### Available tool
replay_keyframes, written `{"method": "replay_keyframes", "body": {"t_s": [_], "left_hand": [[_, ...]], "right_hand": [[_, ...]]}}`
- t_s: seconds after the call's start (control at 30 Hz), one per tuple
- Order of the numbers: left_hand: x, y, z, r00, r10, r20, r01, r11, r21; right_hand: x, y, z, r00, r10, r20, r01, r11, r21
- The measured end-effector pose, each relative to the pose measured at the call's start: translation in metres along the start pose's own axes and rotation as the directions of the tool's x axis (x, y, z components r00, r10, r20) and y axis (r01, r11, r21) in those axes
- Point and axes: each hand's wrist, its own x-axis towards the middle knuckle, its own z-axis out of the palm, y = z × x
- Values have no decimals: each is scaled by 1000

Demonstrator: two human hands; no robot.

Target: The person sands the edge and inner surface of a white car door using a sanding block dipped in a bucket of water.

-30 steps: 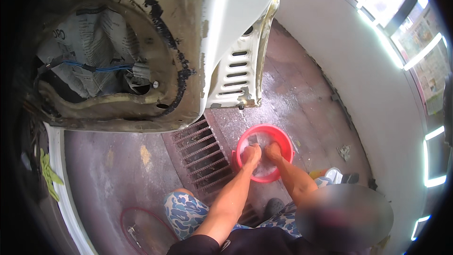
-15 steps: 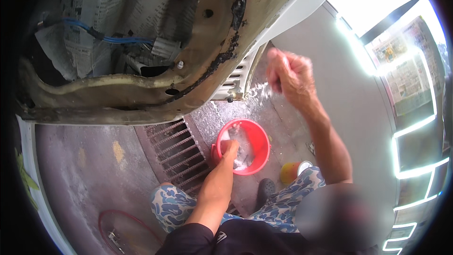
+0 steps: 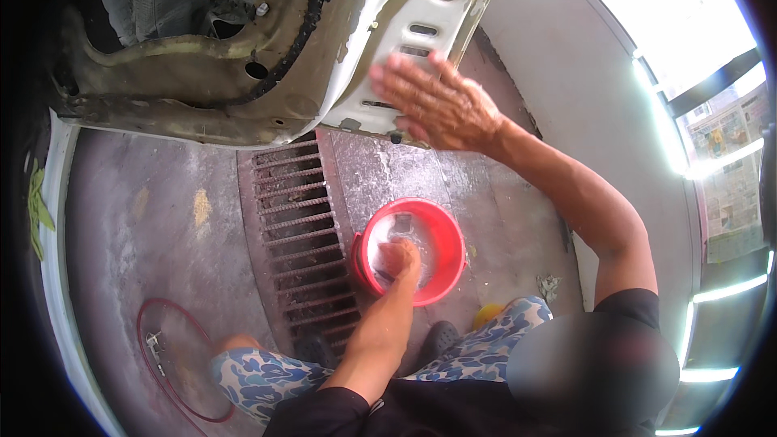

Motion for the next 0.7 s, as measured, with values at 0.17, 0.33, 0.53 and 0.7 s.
{"method": "replay_keyframes", "body": {"t_s": [0.17,0.33,0.53,0.7], "left_hand": [[49,-8,-28,979,92,184,-46,969,-244],[26,20,-52,929,-135,346,277,873,-402],[13,30,-69,866,-206,456,408,818,-405],[18,17,-82,896,120,428,238,684,-690]], "right_hand": [[46,55,-18,939,51,-340,-58,998,-10],[34,40,-12,897,272,-348,-252,962,103],[-12,-41,34,964,206,-170,-157,952,263],[-7,-1,32,949,71,-306,-37,993,115]]}}
